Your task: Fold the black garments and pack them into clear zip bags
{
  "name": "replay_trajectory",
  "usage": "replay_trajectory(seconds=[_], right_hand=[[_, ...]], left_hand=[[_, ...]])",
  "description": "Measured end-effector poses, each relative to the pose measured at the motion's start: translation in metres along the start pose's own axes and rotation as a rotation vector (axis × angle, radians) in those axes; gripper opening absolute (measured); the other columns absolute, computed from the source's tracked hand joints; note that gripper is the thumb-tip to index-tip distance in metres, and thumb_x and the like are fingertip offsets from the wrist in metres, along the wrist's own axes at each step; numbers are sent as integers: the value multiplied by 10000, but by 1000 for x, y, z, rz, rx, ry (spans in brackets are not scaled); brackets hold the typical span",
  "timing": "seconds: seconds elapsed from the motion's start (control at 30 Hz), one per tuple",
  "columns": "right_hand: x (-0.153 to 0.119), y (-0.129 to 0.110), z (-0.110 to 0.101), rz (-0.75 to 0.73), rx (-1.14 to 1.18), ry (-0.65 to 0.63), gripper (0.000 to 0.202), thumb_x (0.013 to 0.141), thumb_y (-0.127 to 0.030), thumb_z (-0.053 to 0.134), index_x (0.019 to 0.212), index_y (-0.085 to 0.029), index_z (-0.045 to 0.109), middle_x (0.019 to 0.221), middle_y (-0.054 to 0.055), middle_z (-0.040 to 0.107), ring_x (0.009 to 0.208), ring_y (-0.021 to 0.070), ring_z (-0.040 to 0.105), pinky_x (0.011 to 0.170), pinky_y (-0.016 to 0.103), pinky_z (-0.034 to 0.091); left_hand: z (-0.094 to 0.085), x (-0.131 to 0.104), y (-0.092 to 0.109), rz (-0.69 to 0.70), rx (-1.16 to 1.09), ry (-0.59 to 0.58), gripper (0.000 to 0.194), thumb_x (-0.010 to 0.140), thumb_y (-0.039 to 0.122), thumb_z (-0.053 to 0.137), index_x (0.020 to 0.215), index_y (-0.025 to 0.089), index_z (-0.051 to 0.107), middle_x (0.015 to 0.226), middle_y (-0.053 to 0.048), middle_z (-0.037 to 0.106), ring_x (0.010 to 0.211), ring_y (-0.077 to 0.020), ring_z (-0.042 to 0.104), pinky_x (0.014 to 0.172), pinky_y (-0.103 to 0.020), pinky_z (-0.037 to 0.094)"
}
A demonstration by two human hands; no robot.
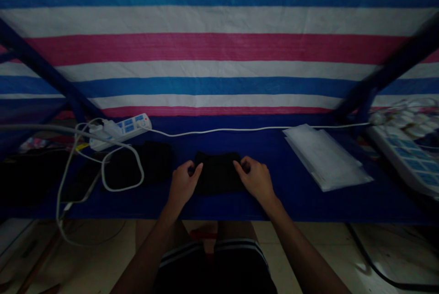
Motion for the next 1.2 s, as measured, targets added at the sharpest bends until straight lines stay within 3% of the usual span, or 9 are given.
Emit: replay_trajectory(seconds=[0.1,0.37,0.57,0.9,1.03,1.2], right_hand=[[1,0,0,-2,5,24,425,1010,-506,533,694,-236,624,671,34,702,665,227,690,625,308,365],[0,4,-3,-10,53,102,378,941,-415,577,610,-234,556,593,11,645,565,191,637,589,300,360],[-2,5,-2,-3,87,132,299,918,-395,595,664,-237,569,609,3,648,566,188,642,602,298,392],[-8,5,-5,9,203,178,203,896,-412,604,791,-237,602,629,-9,657,563,183,651,625,299,437],[-11,8,-9,31,290,214,214,885,-433,610,921,-223,635,602,-37,609,539,173,626,607,287,441],[-15,1,-19,-12,320,257,212,929,-418,572,881,-222,638,607,-37,588,547,156,583,602,275,443]], left_hand=[[-1,3,1,5,32,10,471,884,628,516,633,232,475,523,38,457,518,-157,502,545,-273,308],[2,10,-2,6,41,-24,494,876,612,537,575,226,467,548,29,470,550,-156,510,579,-282,333],[2,10,-8,-25,39,-31,447,839,642,569,703,217,595,562,29,516,555,-175,543,569,-283,351],[3,11,-18,-100,-65,-39,431,809,626,637,942,217,651,589,8,628,569,-209,625,533,-275,388],[0,6,-19,-136,-162,-6,471,795,601,683,1053,208,649,692,-19,693,680,-233,689,581,-282,450],[-9,-6,-14,-66,-247,37,437,849,543,682,1124,206,634,855,-38,722,818,-225,714,678,-294,523]])
Point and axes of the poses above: each hand's wrist, its own x-axis towards the middle knuckle, its own z-axis out of the palm, y = z × x, the point moved 7 cm from there along x, towards the middle knuckle
